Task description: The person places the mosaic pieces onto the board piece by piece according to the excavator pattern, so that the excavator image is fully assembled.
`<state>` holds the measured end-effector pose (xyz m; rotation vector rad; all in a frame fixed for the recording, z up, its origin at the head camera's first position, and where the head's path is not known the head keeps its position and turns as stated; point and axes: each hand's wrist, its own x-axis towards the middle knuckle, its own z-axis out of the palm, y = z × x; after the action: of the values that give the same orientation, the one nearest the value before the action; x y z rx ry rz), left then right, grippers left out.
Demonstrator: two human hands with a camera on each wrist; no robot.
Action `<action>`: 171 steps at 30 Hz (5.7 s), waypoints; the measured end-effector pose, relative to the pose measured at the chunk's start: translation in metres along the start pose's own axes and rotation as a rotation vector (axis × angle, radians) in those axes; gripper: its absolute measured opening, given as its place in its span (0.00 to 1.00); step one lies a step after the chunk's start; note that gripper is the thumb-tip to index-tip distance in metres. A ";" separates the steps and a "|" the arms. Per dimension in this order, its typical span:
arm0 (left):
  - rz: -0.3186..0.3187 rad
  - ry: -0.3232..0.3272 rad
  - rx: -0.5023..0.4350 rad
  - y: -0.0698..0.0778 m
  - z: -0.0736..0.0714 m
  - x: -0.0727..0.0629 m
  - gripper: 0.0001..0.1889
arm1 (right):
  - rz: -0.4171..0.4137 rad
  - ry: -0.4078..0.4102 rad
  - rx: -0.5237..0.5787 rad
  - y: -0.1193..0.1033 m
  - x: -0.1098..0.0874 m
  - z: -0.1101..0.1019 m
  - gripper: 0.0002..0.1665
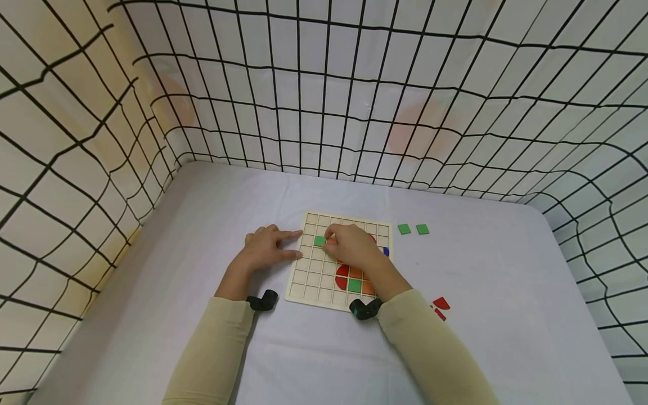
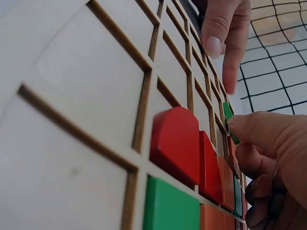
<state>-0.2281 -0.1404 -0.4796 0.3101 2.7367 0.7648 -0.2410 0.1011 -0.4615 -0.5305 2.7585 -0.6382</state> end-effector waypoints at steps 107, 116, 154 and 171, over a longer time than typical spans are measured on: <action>-0.011 0.013 -0.006 -0.001 0.005 0.001 0.34 | 0.238 0.013 0.055 0.145 -0.150 -0.035 0.18; -0.003 0.008 -0.012 -0.001 0.004 0.001 0.35 | 0.202 0.031 0.040 0.128 -0.137 -0.040 0.16; -0.020 0.013 0.006 0.000 0.005 0.003 0.37 | -0.036 0.032 0.024 0.002 -0.016 -0.006 0.17; -0.007 0.012 0.010 -0.002 0.003 0.003 0.37 | 0.012 0.023 -0.019 -0.017 0.017 0.013 0.18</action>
<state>-0.2300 -0.1400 -0.4839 0.2982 2.7525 0.7534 -0.2471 0.0750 -0.4682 -0.5142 2.7893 -0.6199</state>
